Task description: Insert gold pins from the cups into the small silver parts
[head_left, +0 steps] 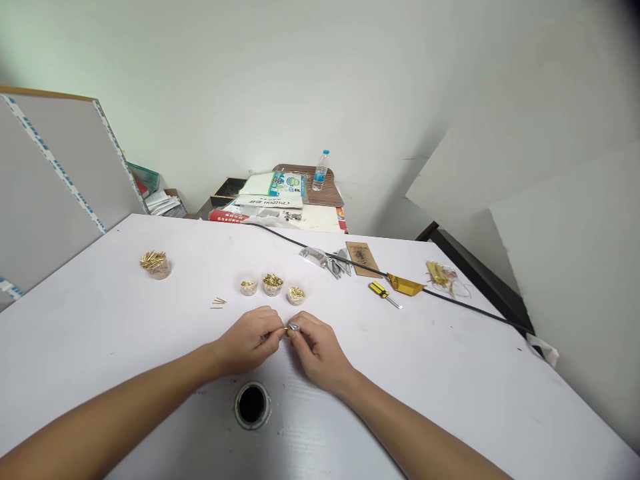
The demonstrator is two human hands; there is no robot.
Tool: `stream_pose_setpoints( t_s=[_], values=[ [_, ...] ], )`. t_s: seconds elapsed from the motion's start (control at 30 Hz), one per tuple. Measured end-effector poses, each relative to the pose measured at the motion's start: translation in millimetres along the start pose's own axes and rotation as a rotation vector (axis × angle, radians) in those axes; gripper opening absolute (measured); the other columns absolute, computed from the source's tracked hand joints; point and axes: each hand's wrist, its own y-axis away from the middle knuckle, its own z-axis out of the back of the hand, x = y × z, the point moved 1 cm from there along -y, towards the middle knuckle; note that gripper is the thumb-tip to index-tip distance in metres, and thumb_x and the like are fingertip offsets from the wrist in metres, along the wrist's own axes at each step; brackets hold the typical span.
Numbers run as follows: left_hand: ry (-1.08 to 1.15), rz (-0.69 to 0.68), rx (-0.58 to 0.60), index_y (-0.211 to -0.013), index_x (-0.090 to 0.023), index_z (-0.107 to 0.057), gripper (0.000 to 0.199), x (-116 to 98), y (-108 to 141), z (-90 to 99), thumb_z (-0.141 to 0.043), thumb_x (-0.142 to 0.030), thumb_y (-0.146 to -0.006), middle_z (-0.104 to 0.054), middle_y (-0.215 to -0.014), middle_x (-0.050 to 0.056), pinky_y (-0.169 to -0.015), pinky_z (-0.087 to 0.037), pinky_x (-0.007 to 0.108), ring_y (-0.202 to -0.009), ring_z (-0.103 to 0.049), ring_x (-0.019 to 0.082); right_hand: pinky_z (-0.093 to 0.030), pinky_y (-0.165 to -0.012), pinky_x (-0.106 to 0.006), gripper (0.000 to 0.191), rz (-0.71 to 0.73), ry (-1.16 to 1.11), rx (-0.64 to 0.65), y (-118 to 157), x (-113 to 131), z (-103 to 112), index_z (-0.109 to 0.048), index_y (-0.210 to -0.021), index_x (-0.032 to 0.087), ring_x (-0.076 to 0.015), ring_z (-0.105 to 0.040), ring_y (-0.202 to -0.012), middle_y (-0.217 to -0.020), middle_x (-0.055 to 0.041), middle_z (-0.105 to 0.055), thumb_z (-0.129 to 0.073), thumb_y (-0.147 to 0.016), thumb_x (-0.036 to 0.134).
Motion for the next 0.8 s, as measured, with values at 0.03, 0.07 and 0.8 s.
stream_pose_setpoints(
  t_s=[0.03, 0.07, 0.8],
  values=[
    [-0.012, -0.019, 0.009, -0.070, -0.018, -0.047, 0.026, 0.4, -0.2, 0.7, -0.040, -0.020, -0.095, -0.053, -0.069, 0.001, -0.066, -0.038, 0.029, -0.068, -0.046, 0.015, -0.040, -0.067, -0.032, 0.026, 0.011, 0.015, -0.002, 0.9, 0.5, -0.1, -0.050, -0.076, 0.020, -0.0184, -0.052, -0.073, -0.077, -0.0049, -0.057, -0.043, -0.100, 0.026],
    [-0.023, -0.036, 0.020, -0.069, -0.018, -0.045, 0.025, 0.5, -0.6, 1.5, -0.040, -0.019, -0.094, -0.052, -0.069, 0.001, -0.065, -0.038, 0.030, -0.068, -0.045, 0.015, -0.040, -0.067, -0.032, 0.025, 0.021, 0.025, -0.003, 1.6, 1.0, -0.2, -0.050, -0.076, 0.020, -0.0186, -0.052, -0.073, -0.077, -0.0050, -0.057, -0.042, -0.099, 0.025],
    [0.025, -0.054, 0.175, -0.066, -0.018, -0.034, 0.025, -0.4, -3.4, 10.7, -0.041, -0.015, -0.089, -0.049, -0.067, 0.000, -0.066, -0.036, 0.028, -0.067, -0.044, 0.014, -0.041, -0.070, -0.033, 0.024, 0.157, 0.080, 0.092, 3.7, 0.4, 2.8, -0.048, -0.082, 0.022, -0.0200, -0.051, -0.076, -0.080, -0.0059, -0.057, -0.035, -0.102, 0.026]
  ],
)
